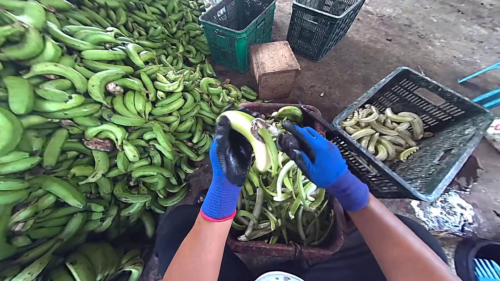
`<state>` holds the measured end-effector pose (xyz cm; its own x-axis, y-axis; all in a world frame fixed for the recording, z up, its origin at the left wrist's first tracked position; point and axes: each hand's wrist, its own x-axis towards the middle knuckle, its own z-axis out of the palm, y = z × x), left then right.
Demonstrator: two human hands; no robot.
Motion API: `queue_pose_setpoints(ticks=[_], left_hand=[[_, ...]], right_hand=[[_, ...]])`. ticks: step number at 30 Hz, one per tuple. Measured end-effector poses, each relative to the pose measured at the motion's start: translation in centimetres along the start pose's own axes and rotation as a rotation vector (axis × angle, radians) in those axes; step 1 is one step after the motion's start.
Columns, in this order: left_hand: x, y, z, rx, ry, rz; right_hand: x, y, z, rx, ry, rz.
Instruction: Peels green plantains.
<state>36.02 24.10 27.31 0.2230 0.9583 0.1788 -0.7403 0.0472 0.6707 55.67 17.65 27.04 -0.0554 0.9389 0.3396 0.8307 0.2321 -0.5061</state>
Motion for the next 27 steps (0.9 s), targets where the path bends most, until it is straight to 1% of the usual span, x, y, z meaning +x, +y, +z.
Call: queue_pose_setpoints(ticks=[2, 3, 5, 6, 7, 9, 11, 12, 13, 14, 15, 18, 20, 21, 23, 25, 27], left_hand=[[-0.5, 0.2, 0.3, 0.148, -0.075, -0.105], [-0.5, 0.3, 0.3, 0.223, -0.073, -0.159], [-0.8, 0.2, 0.9, 0.543, 0.035, -0.221], [-1.0, 0.0, 1.0, 0.712, 0.050, -0.227], [-1.1, -0.2, 1.2, 0.848, 0.022, -0.225], [-1.4, -0.3, 1.1, 1.050, -0.124, -0.225], [-1.5, -0.4, 1.0, 1.191, -0.346, -0.251], [-1.6, -0.5, 1.3, 1.235, -0.438, -0.264], [-1.7, -0.6, 1.4, 1.268, -0.485, -0.291], [-1.6, -0.8, 1.4, 1.291, -0.480, -0.333], [-1.4, -1.0, 1.2, 1.301, -0.425, -0.369], [-0.8, -1.2, -0.3, 1.278, -0.205, -0.376], [-0.4, -1.0, -1.2, 1.196, -0.134, -0.365], [-0.4, -0.6, -1.4, 1.115, -0.136, -0.395], [-0.6, -0.1, -1.6, 0.874, -0.158, -0.492], [-1.1, 0.0, -1.5, 0.671, -0.181, -0.578], [-1.7, 0.2, -1.1, 0.686, -0.228, -0.579]], right_hand=[[0.3, 0.4, -0.9, 0.017, -0.030, -0.022], [0.3, 0.8, -1.1, 0.016, -0.035, -0.039], [0.4, 1.7, -1.1, -0.025, -0.016, -0.055], [0.4, 2.1, -0.9, -0.049, -0.012, -0.040], [0.4, 2.4, -0.8, -0.053, -0.024, -0.005], [0.6, 2.5, -1.0, 0.013, -0.099, 0.115], [0.9, 2.5, -1.9, 0.126, -0.224, 0.240], [1.0, 2.8, -2.1, 0.187, -0.308, 0.299], [1.2, 3.2, -2.1, 0.227, -0.412, 0.362], [1.3, 3.7, -1.7, 0.247, -0.473, 0.410], [1.2, 3.9, -1.3, 0.244, -0.461, 0.415], [1.0, 3.6, -0.8, 0.157, -0.327, 0.343], [0.9, 2.8, -0.8, 0.114, -0.273, 0.307], [0.8, 2.6, -0.7, 0.096, -0.259, 0.288], [0.6, 2.3, -0.7, 0.093, -0.247, 0.261], [0.6, 2.5, -0.9, 0.106, -0.268, 0.250], [0.7, 2.9, -1.0, 0.116, -0.299, 0.236]])
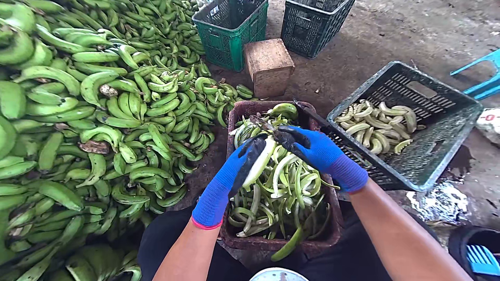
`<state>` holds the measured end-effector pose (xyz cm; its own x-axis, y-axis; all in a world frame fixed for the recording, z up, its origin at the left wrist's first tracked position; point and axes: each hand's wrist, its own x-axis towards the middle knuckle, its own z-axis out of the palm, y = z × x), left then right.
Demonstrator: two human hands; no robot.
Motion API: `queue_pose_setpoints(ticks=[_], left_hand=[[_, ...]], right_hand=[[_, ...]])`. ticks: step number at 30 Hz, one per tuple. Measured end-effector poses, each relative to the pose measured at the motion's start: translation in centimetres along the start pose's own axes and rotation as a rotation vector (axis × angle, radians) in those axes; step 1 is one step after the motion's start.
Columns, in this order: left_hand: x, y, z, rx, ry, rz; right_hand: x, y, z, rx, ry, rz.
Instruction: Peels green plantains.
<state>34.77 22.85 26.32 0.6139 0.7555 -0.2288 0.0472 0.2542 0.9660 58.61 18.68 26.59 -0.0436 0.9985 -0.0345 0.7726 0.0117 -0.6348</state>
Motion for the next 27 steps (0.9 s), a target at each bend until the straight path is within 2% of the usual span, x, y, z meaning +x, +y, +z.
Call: queue_pose_setpoints(ticks=[4, 7, 9, 12, 14, 16, 19, 21, 24, 27], left_hand=[[-0.9, 0.3, 0.1, 0.506, 0.121, 0.239], [-0.9, 0.0, -0.7, 0.720, 0.235, 0.296], [-1.2, -0.1, -0.7, 0.792, 0.227, 0.334], [-1.4, -0.4, 0.0, 0.840, 0.136, 0.427], [-1.2, -0.4, -0.1, 0.707, 0.145, 0.339], [-0.7, -0.4, -0.5, 0.403, 0.242, 0.223], [-0.1, -1.1, -1.5, -0.182, 0.328, 0.164], [0.0, -1.3, -2.0, -0.429, 0.281, 0.151], [-0.2, -1.0, -2.3, -0.666, 0.189, 0.106], [-0.3, -0.2, -1.2, -0.670, 0.252, 0.110]], right_hand=[[-0.6, 0.0, -1.0, 0.052, 0.058, -0.003], [-1.3, 0.2, -1.6, 0.057, 0.146, -0.078], [-1.2, 0.2, -1.8, -0.011, 0.063, -0.061], [0.2, 0.3, -2.2, -0.139, -0.178, 0.195], [0.4, 0.7, -2.1, -0.150, -0.153, 0.232], [-0.2, 0.4, -1.6, -0.088, -0.036, 0.113], [-0.9, 0.0, 0.4, -0.075, 0.055, -0.205], [-1.2, 0.1, 2.0, -0.171, 0.158, -0.465], [-1.2, 0.2, 2.7, -0.296, 0.301, -0.657], [-1.2, -0.4, 2.4, -0.327, 0.360, -0.625]])
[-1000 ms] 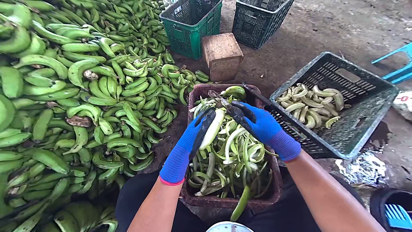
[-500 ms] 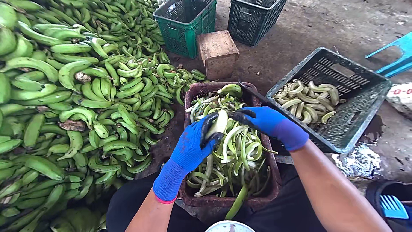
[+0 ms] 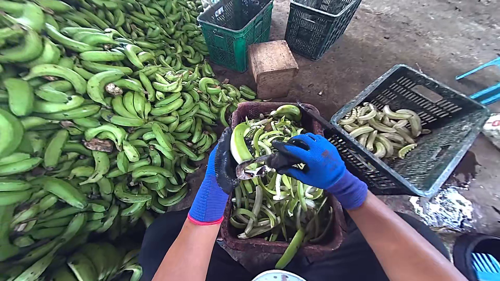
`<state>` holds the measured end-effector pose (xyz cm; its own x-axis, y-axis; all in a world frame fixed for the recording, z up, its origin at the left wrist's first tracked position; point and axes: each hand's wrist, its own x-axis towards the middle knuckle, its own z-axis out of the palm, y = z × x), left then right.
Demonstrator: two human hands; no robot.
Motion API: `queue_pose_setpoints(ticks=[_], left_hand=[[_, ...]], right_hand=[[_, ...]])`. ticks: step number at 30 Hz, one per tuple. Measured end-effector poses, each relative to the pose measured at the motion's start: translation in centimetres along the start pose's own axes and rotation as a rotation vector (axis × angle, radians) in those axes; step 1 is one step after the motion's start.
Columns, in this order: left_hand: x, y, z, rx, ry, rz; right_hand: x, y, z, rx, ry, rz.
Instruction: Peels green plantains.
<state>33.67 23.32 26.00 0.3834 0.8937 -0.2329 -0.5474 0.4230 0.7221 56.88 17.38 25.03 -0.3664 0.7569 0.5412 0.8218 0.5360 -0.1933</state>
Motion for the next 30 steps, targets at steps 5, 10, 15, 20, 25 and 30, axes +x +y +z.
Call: queue_pose_setpoints(ticks=[5, 10, 15, 20, 25, 30], left_hand=[[-1.8, -1.5, 2.3, 0.651, -0.010, 0.232], [-0.3, -1.2, 1.4, 0.348, 0.001, 0.209], [0.5, -0.5, 0.6, 0.101, 0.130, 0.130], [-0.9, -1.1, 1.2, 0.552, -0.047, 0.254], [0.0, 0.1, 1.0, 0.855, 0.041, 0.382], [2.2, -3.5, 5.0, 0.785, -0.087, 0.191]], right_hand=[[1.6, -0.4, -1.5, 0.311, -0.320, 0.596], [1.0, 2.2, -1.1, 0.373, -0.356, 0.787], [-0.5, 0.7, -0.5, 0.257, -0.225, 0.171], [1.4, 1.6, -1.0, 0.239, -0.246, 0.462], [1.6, 2.4, -2.5, 0.523, -0.047, 0.775], [2.6, 0.1, -1.1, 0.272, -0.153, 0.625]])
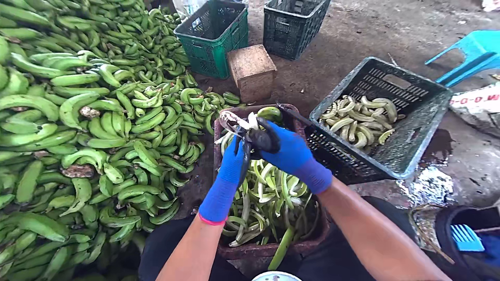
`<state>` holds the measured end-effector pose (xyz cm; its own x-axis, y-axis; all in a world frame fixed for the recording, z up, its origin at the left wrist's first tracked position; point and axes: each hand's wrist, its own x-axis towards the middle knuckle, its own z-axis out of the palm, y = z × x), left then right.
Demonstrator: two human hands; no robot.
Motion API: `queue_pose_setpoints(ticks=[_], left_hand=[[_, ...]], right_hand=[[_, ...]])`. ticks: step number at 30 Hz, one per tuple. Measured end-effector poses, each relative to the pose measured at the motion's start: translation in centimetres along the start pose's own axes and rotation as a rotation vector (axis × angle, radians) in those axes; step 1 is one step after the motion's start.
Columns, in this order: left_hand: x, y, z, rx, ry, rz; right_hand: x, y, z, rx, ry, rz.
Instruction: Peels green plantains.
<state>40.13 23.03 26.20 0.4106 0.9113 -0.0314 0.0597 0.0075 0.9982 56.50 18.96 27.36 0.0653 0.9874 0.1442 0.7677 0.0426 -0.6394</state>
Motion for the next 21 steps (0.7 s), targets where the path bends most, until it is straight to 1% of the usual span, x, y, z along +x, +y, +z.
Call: queue_pose_setpoints(ticks=[2, 4, 6, 7, 9, 11, 12, 14, 16, 17, 18, 19, 20, 21], left_hand=[[2.6, -0.5, 0.5, 0.080, -0.147, -0.015], [5.7, -1.0, 0.4, 0.345, -0.229, -0.016], [8.4, -0.9, 1.0, 0.658, -0.239, 0.053], [9.8, -0.9, 1.7, 0.785, -0.258, 0.084], [12.9, -1.8, 3.8, 0.991, -0.316, 0.120], [16.5, -3.8, 6.4, 1.143, -0.358, 0.150], [18.1, -4.8, 7.8, 1.194, -0.376, 0.147], [20.3, -6.8, 10.2, 1.214, -0.373, 0.109], [22.2, -9.8, 11.6, 1.278, -0.370, 0.063], [23.0, -11.1, 12.0, 1.308, -0.386, 0.037], [23.1, -11.9, 12.2, 1.274, -0.355, 0.032], [22.6, -12.1, 12.2, 1.177, -0.275, 0.035], [21.8, -11.5, 11.8, 1.123, -0.232, 0.040], [21.0, -10.3, 11.3, 1.108, -0.250, 0.016]], right_hand=[[-0.1, 1.7, -2.4, -0.082, 0.069, 0.079], [-0.5, 3.6, -6.6, -0.179, 0.179, 0.241], [-1.8, 5.3, -10.4, -0.266, 0.330, 0.392], [-2.6, 6.0, -11.4, -0.274, 0.409, 0.421], [-3.8, 6.1, -11.4, -0.229, 0.486, 0.413], [-3.5, 5.2, -10.0, -0.147, 0.471, 0.376], [-3.1, 4.9, -9.2, -0.110, 0.430, 0.347], [-2.3, 4.4, -8.0, -0.048, 0.317, 0.297], [-1.5, 4.0, -7.9, -0.007, 0.176, 0.299], [-1.2, 4.1, -8.0, 0.005, 0.137, 0.301], [-1.0, 4.2, -8.1, 0.010, 0.115, 0.306], [-0.9, 4.5, -8.2, 0.011, 0.109, 0.306], [-0.8, 4.8, -8.2, 0.007, 0.121, 0.298], [-0.7, 5.1, -8.1, 0.001, 0.134, 0.291]])
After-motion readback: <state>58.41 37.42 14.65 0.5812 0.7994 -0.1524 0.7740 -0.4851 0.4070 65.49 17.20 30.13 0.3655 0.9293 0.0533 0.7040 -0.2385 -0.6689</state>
